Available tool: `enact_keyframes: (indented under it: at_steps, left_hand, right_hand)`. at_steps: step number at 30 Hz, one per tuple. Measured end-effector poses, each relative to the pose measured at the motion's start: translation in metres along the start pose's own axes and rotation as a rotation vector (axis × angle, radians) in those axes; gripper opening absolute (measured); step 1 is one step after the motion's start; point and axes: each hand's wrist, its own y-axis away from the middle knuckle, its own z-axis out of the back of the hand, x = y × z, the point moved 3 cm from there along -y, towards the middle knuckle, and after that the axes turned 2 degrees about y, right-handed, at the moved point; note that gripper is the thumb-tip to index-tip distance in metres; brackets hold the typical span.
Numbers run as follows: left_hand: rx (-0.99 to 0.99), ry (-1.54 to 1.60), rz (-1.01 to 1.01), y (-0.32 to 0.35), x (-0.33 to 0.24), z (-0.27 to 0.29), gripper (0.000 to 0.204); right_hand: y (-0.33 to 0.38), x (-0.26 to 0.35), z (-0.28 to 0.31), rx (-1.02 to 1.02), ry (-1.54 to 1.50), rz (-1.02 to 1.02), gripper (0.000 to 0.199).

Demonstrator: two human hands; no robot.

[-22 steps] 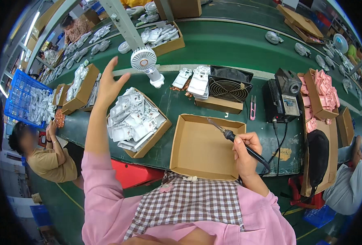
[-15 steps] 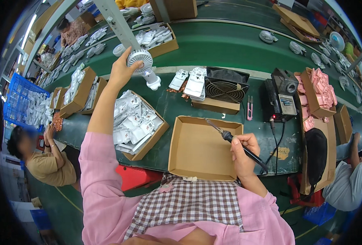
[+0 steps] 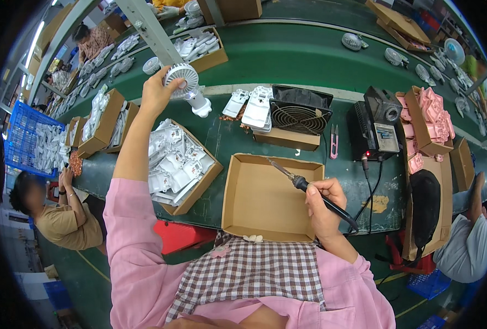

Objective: The person uses a soldering iron to solder electrical contacts onto plastic fan casings, organizes and moves the casings and boxes on the workstation, and solders additional plastic casing parts.

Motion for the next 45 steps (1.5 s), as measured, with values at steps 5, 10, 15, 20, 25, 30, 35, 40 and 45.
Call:
enact_keyframes:
  at_steps: [5,10,15,20,25,30,35,40,45]
  left_hand:
    - [0.017,-0.021,0.008,0.002,0.002,0.002,0.055]
    - [-0.021,0.037,0.018,0.012,-0.005,0.018,0.061]
    - [0.079,0.079,0.032,0.049,0.007,0.069,0.041]
    - [0.509,0.102,0.242,0.103,0.053,0.088,0.018]
    - [0.515,0.119,0.277,0.128,0.067,0.078,0.029]
    - [0.531,0.185,0.390,0.122,0.084,0.072,0.025]
    - [0.570,0.266,0.506,0.115,0.085,0.074,0.018]
    - [0.633,0.026,0.349,0.126,0.055,0.069,0.023]
    - [0.594,0.221,0.297,0.132,0.052,0.065,0.034]
  right_hand:
    - [0.001,-0.002,0.000,0.015,-0.001,-0.014,0.012]
    - [0.000,0.001,-0.001,0.019,0.016,-0.005,0.012]
    - [-0.002,-0.002,0.001,0.031,0.003,0.008,0.011]
    - [-0.002,-0.001,0.001,0.012,-0.017,0.003,0.012]
    - [-0.003,-0.003,0.001,0.042,-0.018,0.000,0.011]
    - [-0.003,-0.003,-0.001,0.033,0.000,-0.007,0.011]
    - [-0.004,-0.003,-0.001,0.044,0.003,-0.002,0.012]
    - [-0.005,-0.004,0.000,0.038,0.000,-0.004,0.014]
    - [-0.006,-0.002,-0.001,0.033,0.002,-0.029,0.014]
